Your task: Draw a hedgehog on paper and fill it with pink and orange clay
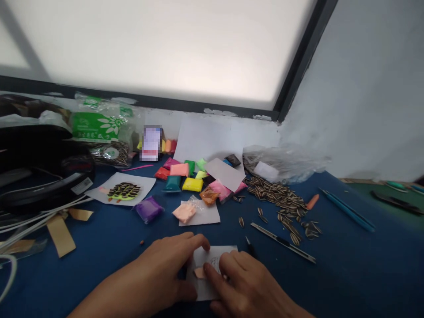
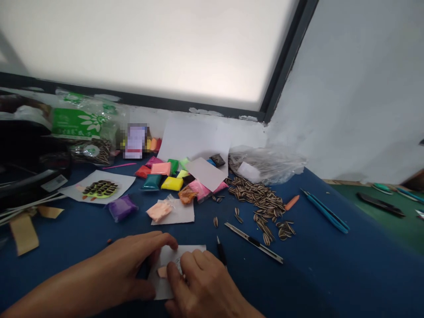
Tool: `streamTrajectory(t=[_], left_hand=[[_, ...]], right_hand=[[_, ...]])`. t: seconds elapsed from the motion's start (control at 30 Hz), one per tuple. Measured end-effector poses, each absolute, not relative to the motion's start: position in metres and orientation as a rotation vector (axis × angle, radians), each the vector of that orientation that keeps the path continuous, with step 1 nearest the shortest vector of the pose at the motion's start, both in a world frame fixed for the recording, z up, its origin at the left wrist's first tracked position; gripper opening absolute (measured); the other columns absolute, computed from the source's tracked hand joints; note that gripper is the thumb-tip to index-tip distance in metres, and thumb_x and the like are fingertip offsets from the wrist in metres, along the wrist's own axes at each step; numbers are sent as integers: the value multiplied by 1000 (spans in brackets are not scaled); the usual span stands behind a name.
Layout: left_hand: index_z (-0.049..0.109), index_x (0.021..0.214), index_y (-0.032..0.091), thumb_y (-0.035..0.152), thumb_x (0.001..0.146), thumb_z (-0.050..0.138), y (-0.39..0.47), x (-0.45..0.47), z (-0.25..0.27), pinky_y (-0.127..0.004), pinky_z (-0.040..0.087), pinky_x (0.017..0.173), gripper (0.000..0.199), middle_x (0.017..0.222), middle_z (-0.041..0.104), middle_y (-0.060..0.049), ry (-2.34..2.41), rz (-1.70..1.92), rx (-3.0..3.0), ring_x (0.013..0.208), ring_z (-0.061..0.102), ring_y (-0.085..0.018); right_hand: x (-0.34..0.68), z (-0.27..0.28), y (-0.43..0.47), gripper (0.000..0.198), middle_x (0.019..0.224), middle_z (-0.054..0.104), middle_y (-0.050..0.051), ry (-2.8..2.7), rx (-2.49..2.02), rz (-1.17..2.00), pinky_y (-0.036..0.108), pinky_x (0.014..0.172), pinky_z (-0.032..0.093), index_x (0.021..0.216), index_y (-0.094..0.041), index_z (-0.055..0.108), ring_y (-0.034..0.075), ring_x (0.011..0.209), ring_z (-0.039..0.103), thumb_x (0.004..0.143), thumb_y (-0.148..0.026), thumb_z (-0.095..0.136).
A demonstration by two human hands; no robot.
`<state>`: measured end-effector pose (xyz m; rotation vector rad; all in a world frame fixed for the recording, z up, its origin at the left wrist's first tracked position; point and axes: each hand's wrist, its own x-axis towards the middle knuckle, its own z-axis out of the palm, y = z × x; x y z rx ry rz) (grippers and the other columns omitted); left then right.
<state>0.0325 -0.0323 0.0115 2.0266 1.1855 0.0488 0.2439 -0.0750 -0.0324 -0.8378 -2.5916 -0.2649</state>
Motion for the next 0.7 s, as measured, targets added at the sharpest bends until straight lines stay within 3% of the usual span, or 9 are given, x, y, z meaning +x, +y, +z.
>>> streamTrajectory(t=[0.27,0.5,0.7], left_hand=[[63,110,32,13,66,66,-32,31,6,-26,37,68,48,101,67,5,1160,60,2080,90,62,-21],[63,114,32,13,69,67,-34,34,18,-28,38,72,49,102,67,4,1199,-6,2059,94,63,-22],[63,117,32,13,69,68,-32,34,20,-28,39,74,52,104,67,4,1200,-20,2054,95,63,-22]], right_hand=[[244,-35,-75,27,76,59,5,-2656,-865,-267,35,53,33,98,-11,61,20,63,49,103,-35,49],[248,-30,-78,52,73,60,6,-2540,-851,-264,34,52,34,104,-8,64,20,60,49,111,-36,21],[250,-24,-79,54,70,60,6,-2461,-847,-266,31,53,35,100,-9,66,19,59,50,111,-31,18]])
